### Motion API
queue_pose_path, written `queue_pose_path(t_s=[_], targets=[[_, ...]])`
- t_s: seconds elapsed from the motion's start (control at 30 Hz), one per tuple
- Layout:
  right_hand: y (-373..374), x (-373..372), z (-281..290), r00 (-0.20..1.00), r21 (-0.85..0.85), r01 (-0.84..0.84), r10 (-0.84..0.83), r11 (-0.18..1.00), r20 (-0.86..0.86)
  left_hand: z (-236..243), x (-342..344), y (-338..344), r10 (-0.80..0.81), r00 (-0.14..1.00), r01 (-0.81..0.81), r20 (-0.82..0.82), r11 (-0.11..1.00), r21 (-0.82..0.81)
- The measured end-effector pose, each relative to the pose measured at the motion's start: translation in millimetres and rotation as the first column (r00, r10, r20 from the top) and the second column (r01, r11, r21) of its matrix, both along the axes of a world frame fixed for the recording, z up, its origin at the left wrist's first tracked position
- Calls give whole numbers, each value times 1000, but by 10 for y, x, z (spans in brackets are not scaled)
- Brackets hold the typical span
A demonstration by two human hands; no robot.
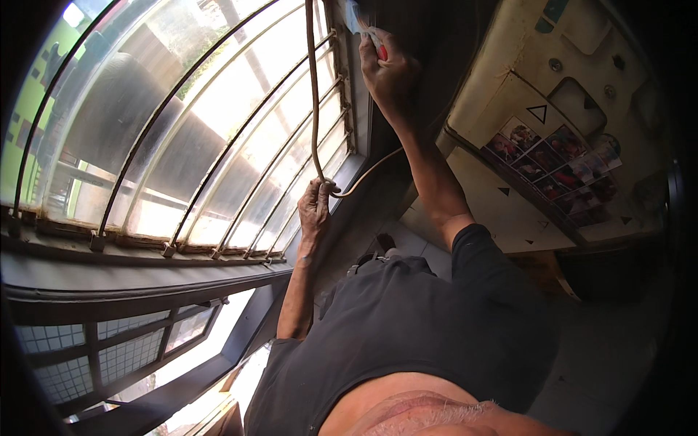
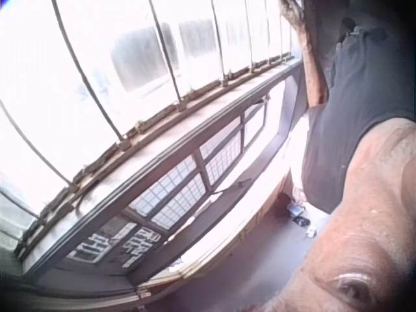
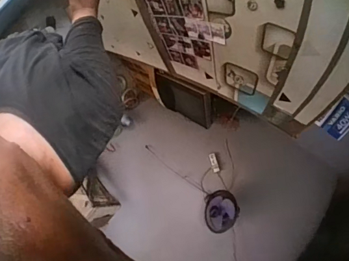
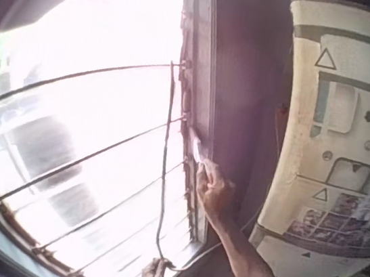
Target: The person paints the metal frame of a window using a brush. They dip the brush into a container of blue paint and apply it to the frame and bars.
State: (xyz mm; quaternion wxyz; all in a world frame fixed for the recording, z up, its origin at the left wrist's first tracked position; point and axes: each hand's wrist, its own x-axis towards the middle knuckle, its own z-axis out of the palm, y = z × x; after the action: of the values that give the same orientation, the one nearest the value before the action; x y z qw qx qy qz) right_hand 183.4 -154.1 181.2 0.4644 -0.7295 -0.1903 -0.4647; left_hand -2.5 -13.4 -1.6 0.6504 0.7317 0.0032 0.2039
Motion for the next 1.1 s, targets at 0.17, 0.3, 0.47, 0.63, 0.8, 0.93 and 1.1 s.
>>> queue_pose_path(t_s=[0.17,0.3,0.47,0.63,0.8,0.93,1.1], targets=[[2,117,-5,943,88,-25,-6,996,333,67,-71,-22,5,999,-5,-35,1000,8],[-43,126,-184,979,-32,21,-15,999,202,66,-56,-23,30,999,-29,-15,997,73],[-124,52,-279,962,-16,-55,57,998,267,17,-44,-41,30,1000,-29,-9,999,36],[-156,44,-164,982,-119,-57,77,991,171,87,-41,-58,25,1000,-24,-16,995,93],[-90,-4,-240,982,16,-101,97,995,163,59,-27,-38,-2,1000,2,-6,1000,13],[-9,-81,101,986,-11,-56,57,998,156,99,-29,-10,3,1000,-2,-14,998,55],[26,122,-286,978,-80,20,-3,997,206,-10,-42,5,11,1000,-11,6,1000,-1]])
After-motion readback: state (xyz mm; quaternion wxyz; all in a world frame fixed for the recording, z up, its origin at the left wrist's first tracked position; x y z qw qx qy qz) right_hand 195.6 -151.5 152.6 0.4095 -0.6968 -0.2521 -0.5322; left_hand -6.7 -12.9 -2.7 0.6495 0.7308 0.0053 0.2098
